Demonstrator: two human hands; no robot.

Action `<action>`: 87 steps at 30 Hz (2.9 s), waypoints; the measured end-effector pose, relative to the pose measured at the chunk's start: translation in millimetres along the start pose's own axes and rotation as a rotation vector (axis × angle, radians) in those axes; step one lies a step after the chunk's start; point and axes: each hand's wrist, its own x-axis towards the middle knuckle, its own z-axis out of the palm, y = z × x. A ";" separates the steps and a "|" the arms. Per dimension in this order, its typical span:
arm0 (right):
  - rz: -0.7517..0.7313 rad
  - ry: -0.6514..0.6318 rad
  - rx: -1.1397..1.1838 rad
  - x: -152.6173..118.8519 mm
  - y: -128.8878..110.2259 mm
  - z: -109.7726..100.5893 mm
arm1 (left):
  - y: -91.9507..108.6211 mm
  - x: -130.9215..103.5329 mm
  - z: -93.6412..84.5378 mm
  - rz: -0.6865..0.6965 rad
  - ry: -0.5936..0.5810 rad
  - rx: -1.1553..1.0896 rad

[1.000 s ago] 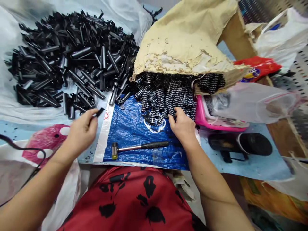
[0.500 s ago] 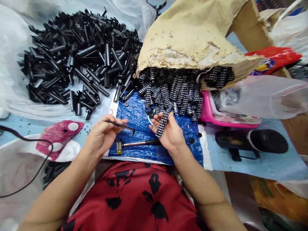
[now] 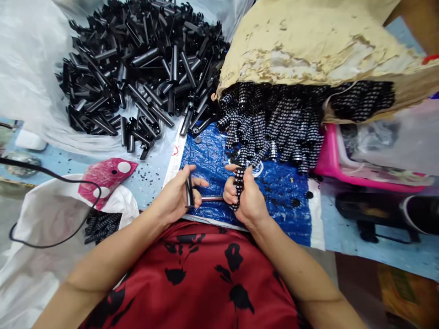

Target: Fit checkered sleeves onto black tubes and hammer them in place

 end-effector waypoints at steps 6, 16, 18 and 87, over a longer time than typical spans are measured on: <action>0.040 0.055 0.126 1.4 1.4 -2.9 | -8.3 -2.3 -4.0 0.172 -0.037 0.211; -0.399 -0.136 -0.354 7.9 12.1 -4.4 | -22.7 17.3 19.4 0.701 -0.099 0.755; -0.694 -0.270 -0.727 6.6 9.1 -19.8 | -17.3 12.6 13.7 0.619 -0.097 0.717; -1.120 -0.376 -1.569 -11.2 13.4 -62.2 | 132.1 -86.6 -112.7 0.072 -0.238 1.671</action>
